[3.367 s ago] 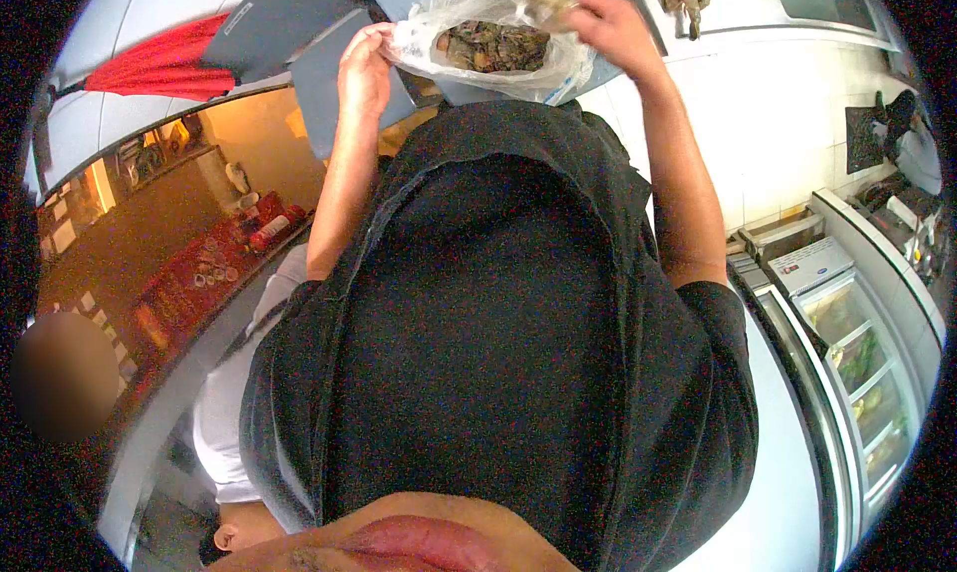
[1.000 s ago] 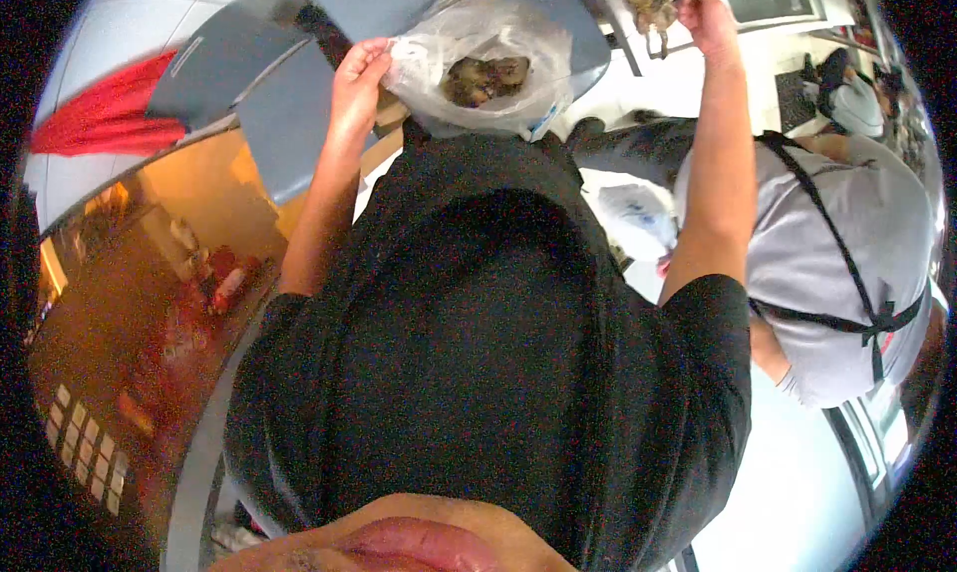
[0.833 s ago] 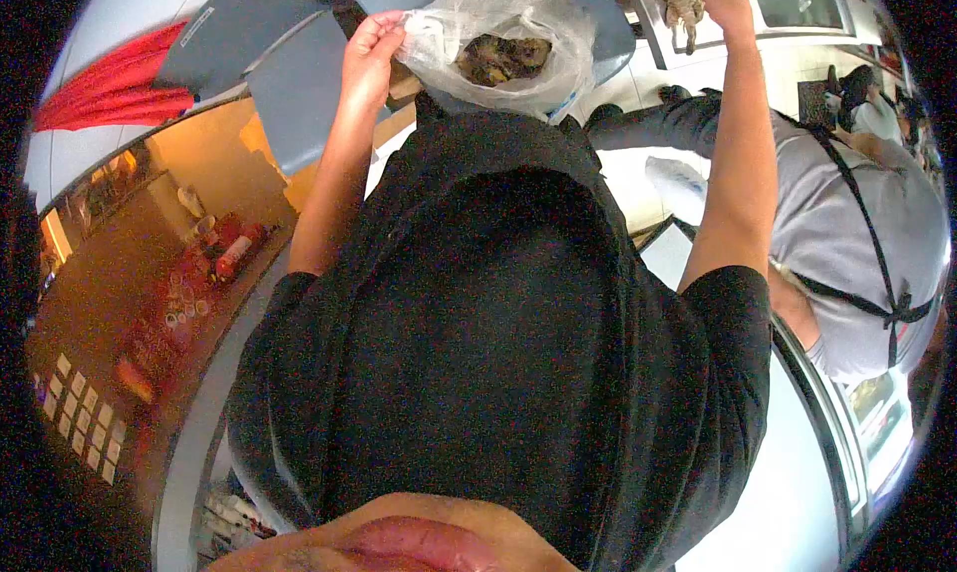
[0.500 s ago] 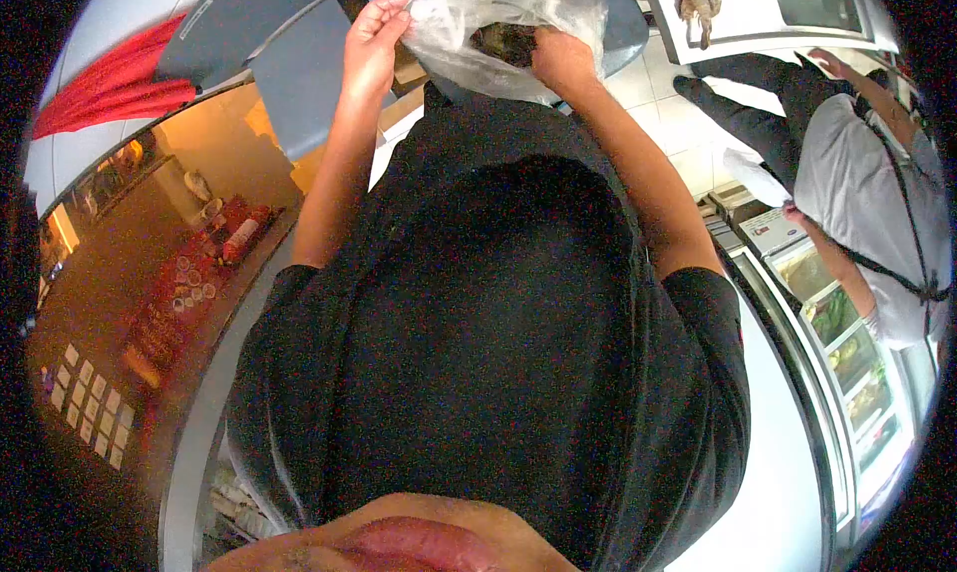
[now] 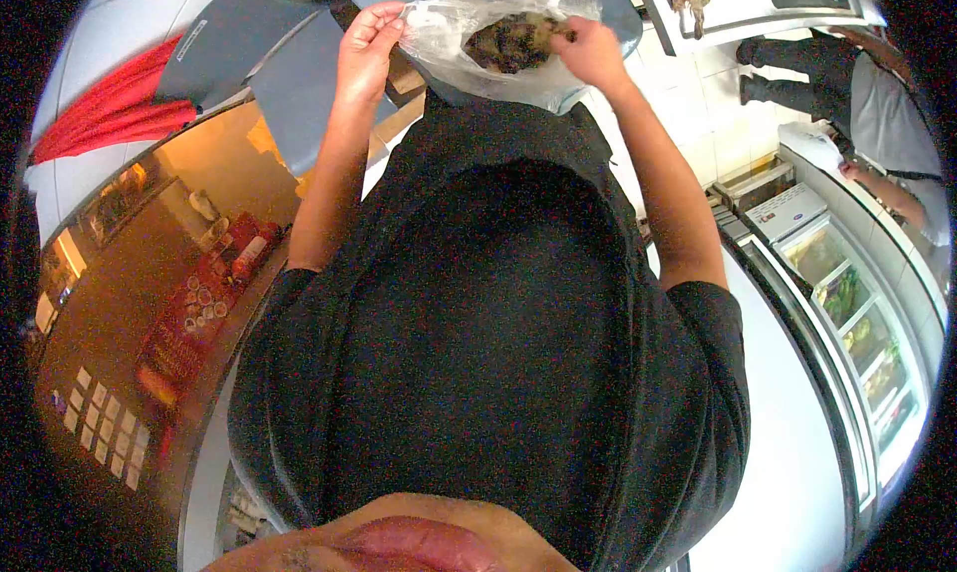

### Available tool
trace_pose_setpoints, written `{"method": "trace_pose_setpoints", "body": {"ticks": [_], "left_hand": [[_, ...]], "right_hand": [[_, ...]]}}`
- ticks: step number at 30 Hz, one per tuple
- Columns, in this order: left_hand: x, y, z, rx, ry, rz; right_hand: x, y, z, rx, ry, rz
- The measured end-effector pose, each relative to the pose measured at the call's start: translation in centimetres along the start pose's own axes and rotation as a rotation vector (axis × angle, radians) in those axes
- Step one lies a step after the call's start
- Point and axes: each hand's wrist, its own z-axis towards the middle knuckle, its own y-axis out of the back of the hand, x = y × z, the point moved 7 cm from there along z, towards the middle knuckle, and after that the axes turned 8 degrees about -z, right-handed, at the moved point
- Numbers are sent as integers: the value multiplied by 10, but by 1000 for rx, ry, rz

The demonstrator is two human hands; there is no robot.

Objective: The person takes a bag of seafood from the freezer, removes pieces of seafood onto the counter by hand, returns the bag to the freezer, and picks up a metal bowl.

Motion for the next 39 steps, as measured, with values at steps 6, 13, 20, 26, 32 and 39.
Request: {"method": "trace_pose_setpoints", "body": {"ticks": [6,13,20,26,32,39], "left_hand": [[1,0,-2,10,-8,-15],[-11,-7,-2,46,-39,-4],[-18,-13,-6,47,-47,5],[-11,-10,-9,63,-6,76],[-9,-10,-11,67,-31,58],[-15,-7,-14,14,-50,49]], "right_hand": [[-69,108,18,-195,-321,553],[-54,154,36,-366,-359,-214],[35,-49,5,114,52,-375],[17,-83,9,197,12,-518],[29,-71,16,218,-51,-581],[5,-52,11,198,-181,-388]]}}
